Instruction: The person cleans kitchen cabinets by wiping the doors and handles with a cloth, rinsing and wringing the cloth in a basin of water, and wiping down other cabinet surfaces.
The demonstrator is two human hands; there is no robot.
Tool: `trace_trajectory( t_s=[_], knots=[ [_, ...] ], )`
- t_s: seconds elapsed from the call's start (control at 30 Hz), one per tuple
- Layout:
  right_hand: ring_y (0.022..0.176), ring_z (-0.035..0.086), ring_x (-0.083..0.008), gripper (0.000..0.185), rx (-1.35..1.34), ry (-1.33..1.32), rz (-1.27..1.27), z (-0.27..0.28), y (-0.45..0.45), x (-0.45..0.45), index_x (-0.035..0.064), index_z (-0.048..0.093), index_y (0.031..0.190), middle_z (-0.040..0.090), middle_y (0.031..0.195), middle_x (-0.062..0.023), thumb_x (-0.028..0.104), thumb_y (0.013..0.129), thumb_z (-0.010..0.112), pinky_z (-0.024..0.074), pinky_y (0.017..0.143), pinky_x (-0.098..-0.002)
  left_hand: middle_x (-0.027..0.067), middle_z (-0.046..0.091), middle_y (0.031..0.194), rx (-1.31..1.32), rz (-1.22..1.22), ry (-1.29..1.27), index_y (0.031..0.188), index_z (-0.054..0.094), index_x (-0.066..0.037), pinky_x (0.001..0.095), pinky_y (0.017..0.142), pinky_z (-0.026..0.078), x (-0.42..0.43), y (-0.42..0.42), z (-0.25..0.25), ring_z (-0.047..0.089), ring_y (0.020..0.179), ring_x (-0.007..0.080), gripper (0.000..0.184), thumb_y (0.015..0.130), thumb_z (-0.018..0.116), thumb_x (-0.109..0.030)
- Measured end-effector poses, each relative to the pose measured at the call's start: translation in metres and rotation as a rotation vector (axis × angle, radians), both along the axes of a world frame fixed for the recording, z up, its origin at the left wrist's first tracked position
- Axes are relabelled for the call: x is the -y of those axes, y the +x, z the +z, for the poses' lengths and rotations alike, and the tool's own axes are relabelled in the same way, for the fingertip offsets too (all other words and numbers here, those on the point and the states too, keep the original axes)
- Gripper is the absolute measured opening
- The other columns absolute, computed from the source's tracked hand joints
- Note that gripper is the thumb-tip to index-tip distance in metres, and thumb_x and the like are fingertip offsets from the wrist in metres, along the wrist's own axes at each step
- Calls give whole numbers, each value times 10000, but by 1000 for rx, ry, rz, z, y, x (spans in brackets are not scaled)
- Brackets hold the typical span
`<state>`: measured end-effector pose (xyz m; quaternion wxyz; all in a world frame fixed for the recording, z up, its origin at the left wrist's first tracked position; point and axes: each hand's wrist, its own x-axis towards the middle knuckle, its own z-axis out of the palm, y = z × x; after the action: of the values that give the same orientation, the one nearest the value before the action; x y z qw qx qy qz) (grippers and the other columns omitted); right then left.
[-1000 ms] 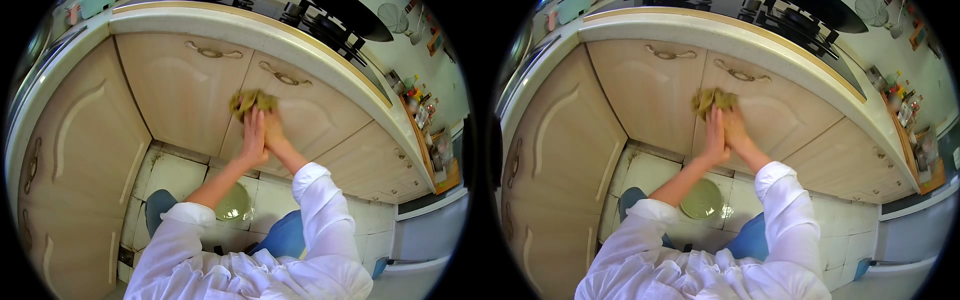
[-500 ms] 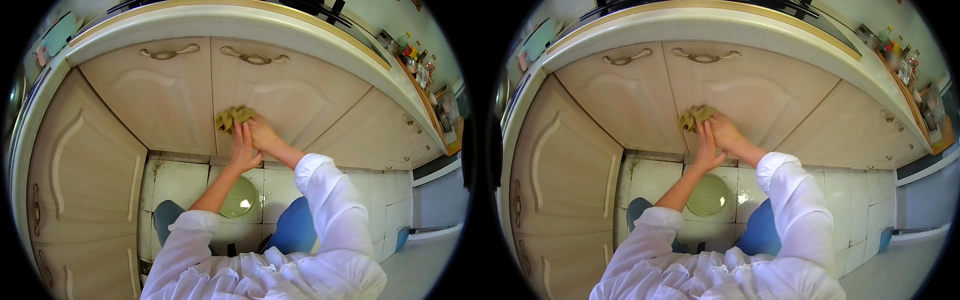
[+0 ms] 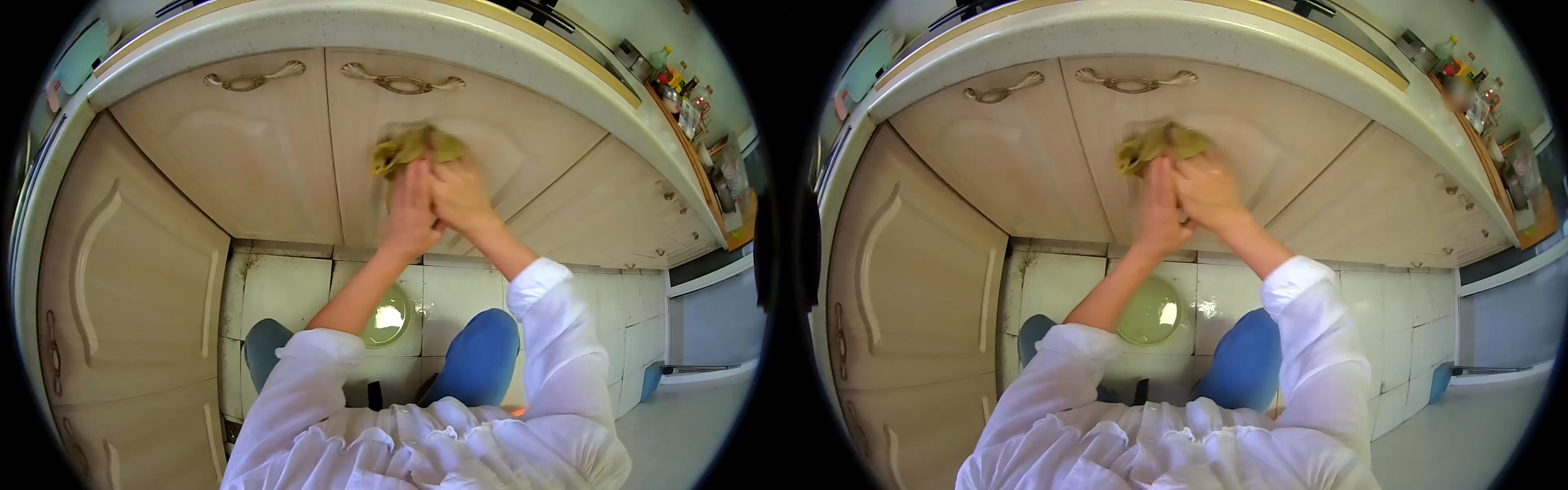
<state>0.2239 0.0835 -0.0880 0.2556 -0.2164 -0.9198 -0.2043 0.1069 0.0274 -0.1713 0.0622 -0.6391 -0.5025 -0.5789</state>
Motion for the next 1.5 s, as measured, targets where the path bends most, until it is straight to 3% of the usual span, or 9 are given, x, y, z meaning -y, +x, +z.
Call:
trace_trajectory(
  t_s=[0.13,0.37,0.53,0.63,0.87,1.07,1.2,1.37,1.5],
  knots=[
    [1100,542,-257,386,-147,113,-40,7,-11,11,45,605,1103,551,1250,-116,178,744,559,402,938,-446,237,355,1409,-101,-54,116,1437,239,-4,503,977,383,-10,4,17,439,1168,462,924,644,712,-50],
    [1227,480,-288,352,6,-32,-78,14,-4,5,57,628,1060,578,1209,-113,157,729,561,407,911,-454,272,342,1391,-32,-46,107,1452,172,-17,531,1015,345,-3,11,27,388,1230,467,1006,614,728,-36],
    [1223,486,-282,370,-190,109,-106,10,6,12,74,636,1076,579,1204,-114,156,722,568,374,946,-459,160,287,1478,-195,-100,53,1437,247,-27,528,1009,362,-13,12,25,397,1267,369,926,639,713,-87],
    [1228,480,-294,395,-196,38,-67,1,-13,15,64,632,1104,583,1201,-105,178,731,571,347,975,-483,237,320,1440,-88,-35,64,1445,217,-12,510,1038,336,-2,-3,0,346,1292,455,1000,596,742,-65],
    [1225,460,-317,435,-176,-46,-82,-8,21,-14,68,599,1179,556,1253,-115,209,770,555,305,1025,-517,227,330,1432,-170,77,49,1450,227,-42,514,1057,305,-14,26,28,339,1290,452,1040,565,771,-89],
    [1233,429,-385,449,-446,-106,-286,-48,79,8,49,581,1195,529,1264,-175,166,761,582,308,1019,-540,138,449,1367,-434,-286,-205,1402,393,-132,458,1014,366,-23,82,23,454,1186,374,729,714,630,-107],
    [1204,442,-416,473,-522,-218,-185,-43,51,2,-8,557,1197,523,1230,-224,132,749,609,349,975,-539,146,447,1363,-614,-321,-128,1408,376,-126,456,999,375,-33,42,27,476,1146,382,776,685,659,-100],
    [1209,435,-414,443,-566,-140,-74,-29,62,8,-53,545,1178,520,1230,-222,128,775,579,361,978,-516,109,449,1384,-466,-159,-166,1414,364,-129,475,958,406,-17,61,34,529,1068,357,857,626,699,-90],
    [1218,431,-411,428,-561,-111,-170,-23,73,12,-57,546,1175,516,1243,-215,132,791,568,357,985,-515,129,430,1389,-465,-287,-106,1417,344,-104,492,974,390,-27,68,31,513,1097,378,877,617,705,-88]
  ],
)
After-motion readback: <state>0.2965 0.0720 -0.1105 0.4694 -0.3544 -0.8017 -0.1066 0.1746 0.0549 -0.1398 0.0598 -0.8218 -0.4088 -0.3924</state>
